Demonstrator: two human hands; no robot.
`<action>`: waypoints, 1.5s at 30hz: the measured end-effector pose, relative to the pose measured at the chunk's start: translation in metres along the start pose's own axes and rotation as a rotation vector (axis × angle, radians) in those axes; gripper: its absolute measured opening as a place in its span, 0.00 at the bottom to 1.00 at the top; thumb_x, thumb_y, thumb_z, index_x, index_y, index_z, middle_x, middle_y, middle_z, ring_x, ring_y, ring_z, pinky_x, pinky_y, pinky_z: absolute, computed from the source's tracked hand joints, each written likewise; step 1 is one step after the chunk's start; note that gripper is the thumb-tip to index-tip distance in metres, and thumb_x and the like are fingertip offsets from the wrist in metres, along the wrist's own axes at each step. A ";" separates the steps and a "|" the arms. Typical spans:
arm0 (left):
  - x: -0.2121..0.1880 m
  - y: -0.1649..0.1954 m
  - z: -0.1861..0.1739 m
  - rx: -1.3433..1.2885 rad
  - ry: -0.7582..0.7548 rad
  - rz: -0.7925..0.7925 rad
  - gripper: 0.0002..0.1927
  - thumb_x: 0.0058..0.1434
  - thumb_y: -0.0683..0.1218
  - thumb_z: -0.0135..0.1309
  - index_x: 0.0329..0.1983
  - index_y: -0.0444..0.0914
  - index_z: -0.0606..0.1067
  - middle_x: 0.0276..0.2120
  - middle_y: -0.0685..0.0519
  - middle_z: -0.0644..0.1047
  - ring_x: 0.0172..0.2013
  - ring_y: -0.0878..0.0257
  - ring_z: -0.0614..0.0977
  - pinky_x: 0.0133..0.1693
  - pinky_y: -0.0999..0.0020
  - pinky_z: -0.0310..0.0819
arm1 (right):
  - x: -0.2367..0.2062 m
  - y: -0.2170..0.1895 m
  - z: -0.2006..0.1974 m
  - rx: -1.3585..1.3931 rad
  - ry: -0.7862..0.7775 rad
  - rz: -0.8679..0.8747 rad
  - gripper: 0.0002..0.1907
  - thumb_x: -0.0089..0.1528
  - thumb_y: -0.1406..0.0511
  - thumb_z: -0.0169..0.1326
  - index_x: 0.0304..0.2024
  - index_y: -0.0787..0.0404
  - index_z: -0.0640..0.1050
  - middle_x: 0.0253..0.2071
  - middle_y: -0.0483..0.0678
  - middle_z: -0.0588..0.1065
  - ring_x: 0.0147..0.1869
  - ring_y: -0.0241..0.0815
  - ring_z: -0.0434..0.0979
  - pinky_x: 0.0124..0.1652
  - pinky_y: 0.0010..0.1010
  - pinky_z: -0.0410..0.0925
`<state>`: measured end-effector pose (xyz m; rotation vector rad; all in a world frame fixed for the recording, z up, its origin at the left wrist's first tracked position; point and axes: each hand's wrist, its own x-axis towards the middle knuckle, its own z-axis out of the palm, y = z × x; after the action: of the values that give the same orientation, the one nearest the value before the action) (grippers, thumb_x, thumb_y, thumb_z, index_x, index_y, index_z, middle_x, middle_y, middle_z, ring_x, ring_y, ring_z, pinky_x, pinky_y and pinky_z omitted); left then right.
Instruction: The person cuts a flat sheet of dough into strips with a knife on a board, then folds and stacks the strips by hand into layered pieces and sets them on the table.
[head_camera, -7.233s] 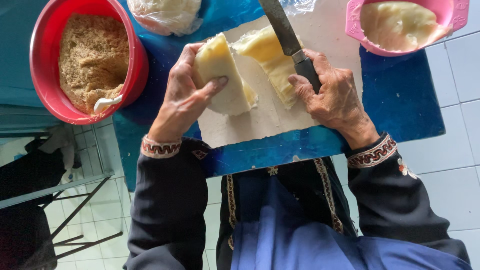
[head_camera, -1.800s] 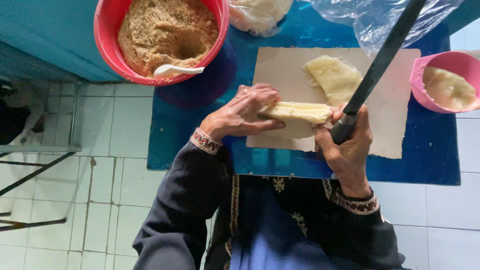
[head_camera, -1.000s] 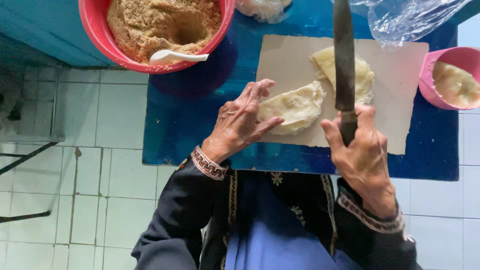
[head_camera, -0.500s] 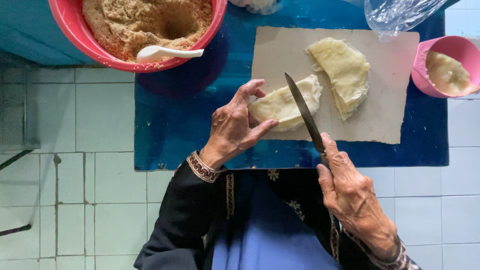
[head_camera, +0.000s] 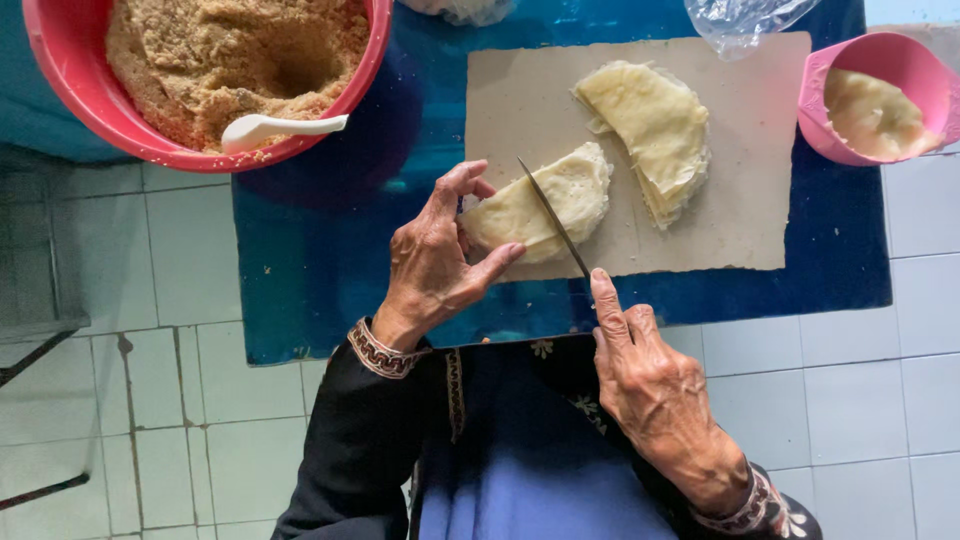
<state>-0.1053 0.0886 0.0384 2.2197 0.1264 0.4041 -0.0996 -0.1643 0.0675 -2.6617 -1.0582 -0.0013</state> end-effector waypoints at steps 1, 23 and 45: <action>0.000 0.001 0.000 -0.025 0.002 -0.018 0.45 0.51 0.50 0.74 0.68 0.39 0.62 0.50 0.55 0.77 0.23 0.68 0.76 0.28 0.71 0.75 | -0.001 0.002 0.001 0.006 -0.006 0.006 0.37 0.62 0.70 0.55 0.73 0.61 0.60 0.37 0.56 0.72 0.28 0.54 0.75 0.27 0.40 0.71; -0.021 0.024 0.034 0.440 0.176 0.274 0.20 0.68 0.51 0.60 0.60 0.38 0.77 0.62 0.51 0.75 0.63 0.53 0.74 0.62 0.55 0.63 | -0.001 0.005 -0.010 0.174 -0.070 0.028 0.39 0.62 0.67 0.56 0.74 0.55 0.56 0.34 0.58 0.72 0.24 0.57 0.74 0.24 0.44 0.70; -0.022 0.011 0.045 0.522 0.138 0.184 0.20 0.68 0.51 0.58 0.63 0.45 0.77 0.64 0.60 0.74 0.63 0.62 0.72 0.53 0.47 0.52 | 0.015 0.008 0.011 -0.147 -0.178 -0.021 0.40 0.59 0.67 0.55 0.74 0.55 0.59 0.29 0.56 0.70 0.16 0.53 0.70 0.17 0.44 0.66</action>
<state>-0.1115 0.0432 0.0154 2.7269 0.1103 0.6887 -0.0848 -0.1570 0.0569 -2.8249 -1.1833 0.1630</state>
